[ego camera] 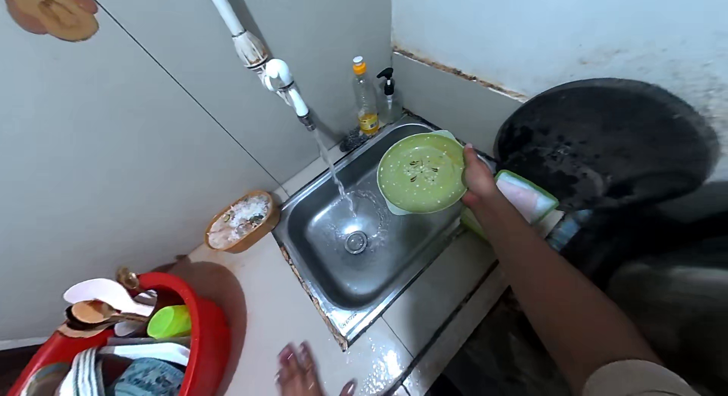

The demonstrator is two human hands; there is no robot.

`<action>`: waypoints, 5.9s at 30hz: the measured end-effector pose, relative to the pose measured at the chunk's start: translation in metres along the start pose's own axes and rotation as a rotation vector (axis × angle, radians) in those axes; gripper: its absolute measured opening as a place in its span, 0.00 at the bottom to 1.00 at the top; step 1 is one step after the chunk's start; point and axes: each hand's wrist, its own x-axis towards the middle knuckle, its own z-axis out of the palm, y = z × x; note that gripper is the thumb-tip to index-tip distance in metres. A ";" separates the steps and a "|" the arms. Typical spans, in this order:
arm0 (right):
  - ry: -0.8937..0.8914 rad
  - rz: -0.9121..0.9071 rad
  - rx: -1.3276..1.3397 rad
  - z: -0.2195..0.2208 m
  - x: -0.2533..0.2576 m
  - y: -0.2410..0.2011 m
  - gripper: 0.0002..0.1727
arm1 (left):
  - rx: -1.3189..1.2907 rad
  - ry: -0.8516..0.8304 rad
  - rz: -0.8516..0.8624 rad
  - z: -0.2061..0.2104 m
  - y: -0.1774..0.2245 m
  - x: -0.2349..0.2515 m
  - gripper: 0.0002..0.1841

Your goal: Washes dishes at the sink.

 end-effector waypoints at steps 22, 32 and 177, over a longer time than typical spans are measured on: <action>0.043 -0.031 0.019 0.014 -0.010 -0.025 0.33 | -0.459 -0.277 0.352 0.027 0.216 0.260 0.27; -0.148 -0.283 -0.482 0.094 -0.005 -0.019 0.26 | -1.677 0.114 -0.541 -0.097 0.171 0.417 0.11; -0.398 -0.922 -1.435 0.303 -0.097 -0.118 0.39 | -0.801 0.685 -0.767 -0.171 -0.118 -0.003 0.45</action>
